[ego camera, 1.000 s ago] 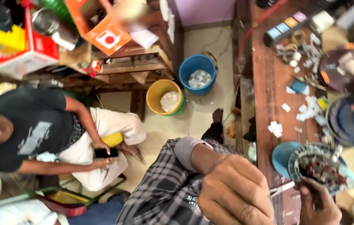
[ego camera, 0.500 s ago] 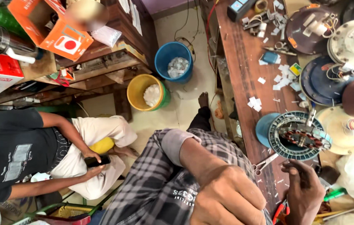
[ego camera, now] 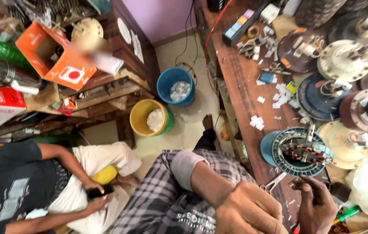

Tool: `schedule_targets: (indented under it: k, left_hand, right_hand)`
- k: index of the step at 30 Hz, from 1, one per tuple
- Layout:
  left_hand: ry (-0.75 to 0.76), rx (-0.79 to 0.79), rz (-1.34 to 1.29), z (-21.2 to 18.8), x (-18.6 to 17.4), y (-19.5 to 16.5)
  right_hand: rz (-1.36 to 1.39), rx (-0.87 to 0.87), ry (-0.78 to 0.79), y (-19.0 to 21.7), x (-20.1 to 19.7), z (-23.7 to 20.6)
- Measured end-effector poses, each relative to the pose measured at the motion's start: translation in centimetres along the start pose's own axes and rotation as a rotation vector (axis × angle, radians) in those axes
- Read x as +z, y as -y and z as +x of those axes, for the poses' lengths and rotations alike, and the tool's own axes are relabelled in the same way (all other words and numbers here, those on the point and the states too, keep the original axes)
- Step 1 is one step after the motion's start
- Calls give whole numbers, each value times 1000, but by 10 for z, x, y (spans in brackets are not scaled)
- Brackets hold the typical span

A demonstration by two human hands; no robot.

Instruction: The person sits at a cluttered workbench fitting small white brush/insulator components by hand into the commutator end of an electric motor armature, occasionally using pliers to position parts and picking small pieces from the bench, working through the motor parts one at a time.

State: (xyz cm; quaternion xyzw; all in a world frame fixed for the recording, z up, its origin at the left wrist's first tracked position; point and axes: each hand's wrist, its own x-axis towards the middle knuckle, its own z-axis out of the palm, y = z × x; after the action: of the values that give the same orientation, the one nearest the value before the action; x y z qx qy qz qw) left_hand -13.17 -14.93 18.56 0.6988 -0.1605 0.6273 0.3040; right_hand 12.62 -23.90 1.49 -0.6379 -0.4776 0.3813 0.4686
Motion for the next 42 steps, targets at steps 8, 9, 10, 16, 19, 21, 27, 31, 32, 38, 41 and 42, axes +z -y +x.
schedule_targets:
  k: [8,9,10,16,19,21,27,31,32,38,41,42]
  left_hand:
    - [-12,-233,222,37,-26,4]
    - [-8,-279,288,41,-30,-1]
    - [-21,-347,358,42,-31,-7]
    - [155,-827,476,5,-44,-4]
    - [259,-940,314,-30,-41,-12]
    - [207,-1035,287,-48,-37,-18]
    - [117,-1165,319,-87,-24,-30]
    - [111,-1138,373,-104,-19,-38]
    - [151,-1133,419,-107,-18,-40]
    - [279,-1044,580,-107,-8,-50]
    - [307,-1000,585,-95,-4,-49]
    - [291,-991,576,-90,-3,-48]
  right_hand:
    - [-5,-75,-64,-37,-1,19]
    - [23,-79,-79,-39,-5,17]
    - [45,-62,-77,-42,-9,15]
    - [347,-418,329,-37,-17,21]
    - [486,-432,515,-34,16,19]
    - [366,-251,509,-33,40,8]
    - [224,-5,255,-43,64,-12]
    - [69,195,258,-40,68,-17]
    - [80,202,261,-34,72,-19]
    - [-196,-133,191,26,85,-39]
    - [-335,-270,123,51,78,-41]
    - [-336,-322,113,60,75,-40]
